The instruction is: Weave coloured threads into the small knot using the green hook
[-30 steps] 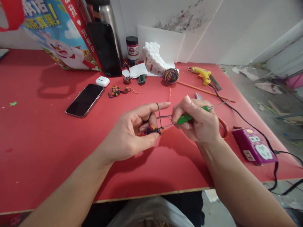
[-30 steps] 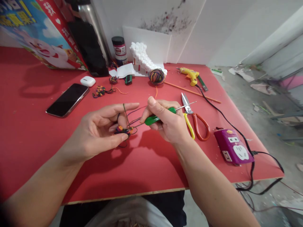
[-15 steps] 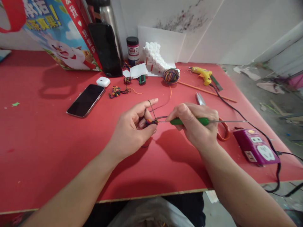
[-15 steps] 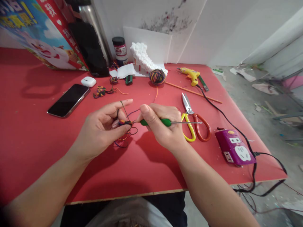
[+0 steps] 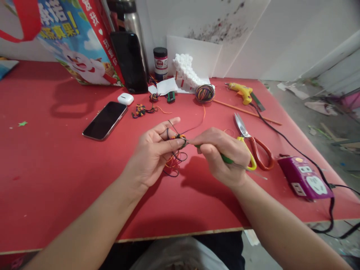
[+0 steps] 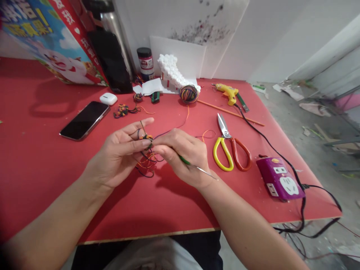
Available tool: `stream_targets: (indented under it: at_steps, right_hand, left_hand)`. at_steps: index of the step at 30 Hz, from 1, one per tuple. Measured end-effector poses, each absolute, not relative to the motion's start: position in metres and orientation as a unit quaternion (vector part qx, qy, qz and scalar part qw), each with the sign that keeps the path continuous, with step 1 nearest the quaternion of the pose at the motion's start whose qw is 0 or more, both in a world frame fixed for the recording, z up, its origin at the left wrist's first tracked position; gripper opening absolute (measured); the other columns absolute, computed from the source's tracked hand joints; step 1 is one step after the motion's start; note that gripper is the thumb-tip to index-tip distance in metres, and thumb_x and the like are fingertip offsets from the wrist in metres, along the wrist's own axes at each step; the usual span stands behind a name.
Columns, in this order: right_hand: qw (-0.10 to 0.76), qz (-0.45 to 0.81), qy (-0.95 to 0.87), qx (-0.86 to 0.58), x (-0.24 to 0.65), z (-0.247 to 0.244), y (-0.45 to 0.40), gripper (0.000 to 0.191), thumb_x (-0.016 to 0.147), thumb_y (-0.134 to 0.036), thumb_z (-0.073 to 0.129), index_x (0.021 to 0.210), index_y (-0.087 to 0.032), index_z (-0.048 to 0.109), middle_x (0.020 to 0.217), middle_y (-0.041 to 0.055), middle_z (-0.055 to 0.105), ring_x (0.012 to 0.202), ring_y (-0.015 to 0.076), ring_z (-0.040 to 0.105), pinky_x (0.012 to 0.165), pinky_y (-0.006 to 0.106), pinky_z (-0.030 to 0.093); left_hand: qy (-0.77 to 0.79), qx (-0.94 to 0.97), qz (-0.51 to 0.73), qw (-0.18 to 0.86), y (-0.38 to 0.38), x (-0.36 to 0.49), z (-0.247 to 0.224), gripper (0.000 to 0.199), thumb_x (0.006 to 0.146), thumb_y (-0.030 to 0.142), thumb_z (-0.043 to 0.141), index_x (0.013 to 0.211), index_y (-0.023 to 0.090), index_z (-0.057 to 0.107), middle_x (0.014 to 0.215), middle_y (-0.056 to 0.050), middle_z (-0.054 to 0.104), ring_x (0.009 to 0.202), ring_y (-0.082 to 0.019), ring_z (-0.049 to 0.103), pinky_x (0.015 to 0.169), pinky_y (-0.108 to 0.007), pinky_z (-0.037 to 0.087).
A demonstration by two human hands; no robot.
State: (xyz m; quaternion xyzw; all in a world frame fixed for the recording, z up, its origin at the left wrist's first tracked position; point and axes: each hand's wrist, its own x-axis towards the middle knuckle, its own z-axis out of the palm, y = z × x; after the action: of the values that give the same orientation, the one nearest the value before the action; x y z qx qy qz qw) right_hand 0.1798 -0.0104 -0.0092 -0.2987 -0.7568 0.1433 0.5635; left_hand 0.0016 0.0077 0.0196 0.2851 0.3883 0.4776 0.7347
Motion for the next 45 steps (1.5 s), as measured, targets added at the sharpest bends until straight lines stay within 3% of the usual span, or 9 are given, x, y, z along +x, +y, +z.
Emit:
stream_targets:
  at_steps: [8,13,17,22,25,33,37,45]
  right_hand:
    - [0.487,-0.033,-0.821,-0.295,0.178,-0.019,-0.009,0.029,0.107,-0.031,0.066,0.132,-0.018,0.068,0.095,0.0079,0.076,0.081,0.0186,0.070,0.072,0.030,0.061]
    - [0.439,-0.148,-0.822,-0.330,0.172,-0.020,-0.012,0.028,0.112,-0.036,0.055,0.130,-0.016,0.063,0.087,0.0075,0.074,0.074,0.0191,0.068,0.069,0.031,0.056]
    - [0.437,-0.161,-0.811,-0.353,0.167,-0.019,-0.015,0.021,0.112,-0.033,0.056,0.123,-0.016,0.064,0.084,0.0065,0.074,0.070,0.0178,0.068,0.064,0.029,0.051]
    - [0.486,-0.074,-0.793,-0.360,0.166,-0.016,-0.019,0.016,0.110,-0.028,0.058,0.120,-0.019,0.068,0.084,0.0067,0.077,0.072,0.0187,0.071,0.066,0.030,0.055]
    - [0.528,0.019,-0.771,-0.354,0.167,-0.009,-0.023,0.013,0.109,-0.023,0.059,0.108,-0.022,0.071,0.083,0.0057,0.078,0.070,0.0171,0.070,0.064,0.029,0.055]
    - [0.521,0.049,-0.740,-0.423,0.170,0.003,-0.029,0.033,0.110,-0.022,0.053,0.080,-0.019,0.068,0.064,0.0008,0.065,0.053,0.0115,0.056,0.053,0.028,0.044]
    - [0.527,0.067,-0.723,-0.441,0.171,0.007,-0.031,0.040,0.108,-0.024,0.057,0.069,-0.019,0.063,0.059,0.0001,0.063,0.050,0.0101,0.057,0.051,0.026,0.042]
    - [0.602,0.263,-0.605,-0.449,0.177,0.006,-0.023,0.038,0.105,-0.037,0.066,0.073,-0.021,0.078,0.056,-0.0015,0.061,0.046,0.0101,0.053,0.044,0.026,0.038]
  left_hand:
    - [0.353,0.247,0.488,0.759,0.003,0.004,0.021,0.056,0.069,-0.002,0.084,0.121,0.013,0.072,0.073,0.006,0.064,0.063,-0.007,0.061,0.058,-0.017,0.049]
    - [0.337,0.277,0.516,0.737,0.002,0.006,0.017,0.054,0.069,0.003,0.088,0.119,0.017,0.074,0.074,0.006,0.063,0.063,-0.007,0.059,0.058,-0.017,0.048]
    - [0.348,0.342,0.537,0.688,0.002,0.006,0.011,0.054,0.069,0.011,0.093,0.121,0.018,0.077,0.075,0.006,0.063,0.067,-0.007,0.058,0.063,-0.017,0.049]
    - [0.379,0.432,0.519,0.633,0.002,0.003,0.010,0.050,0.078,0.014,0.087,0.127,0.022,0.079,0.081,0.005,0.060,0.068,-0.007,0.055,0.062,-0.018,0.048]
    - [0.405,0.460,0.504,0.608,0.001,0.003,0.015,0.054,0.077,0.011,0.085,0.129,0.023,0.080,0.081,0.004,0.057,0.065,-0.007,0.051,0.057,-0.019,0.045]
    - [0.443,0.489,0.475,0.582,0.000,0.006,0.019,0.057,0.080,0.010,0.077,0.136,0.022,0.077,0.077,0.005,0.055,0.059,-0.006,0.051,0.051,-0.018,0.044]
    - [0.453,0.501,0.466,0.571,0.001,0.004,0.018,0.060,0.080,0.010,0.074,0.139,0.020,0.076,0.077,0.005,0.055,0.059,-0.006,0.051,0.051,-0.017,0.044]
    - [0.367,0.503,0.474,0.623,0.008,-0.003,0.005,0.054,0.077,0.006,0.077,0.128,0.024,0.083,0.076,0.005,0.056,0.062,-0.006,0.051,0.054,-0.017,0.046]
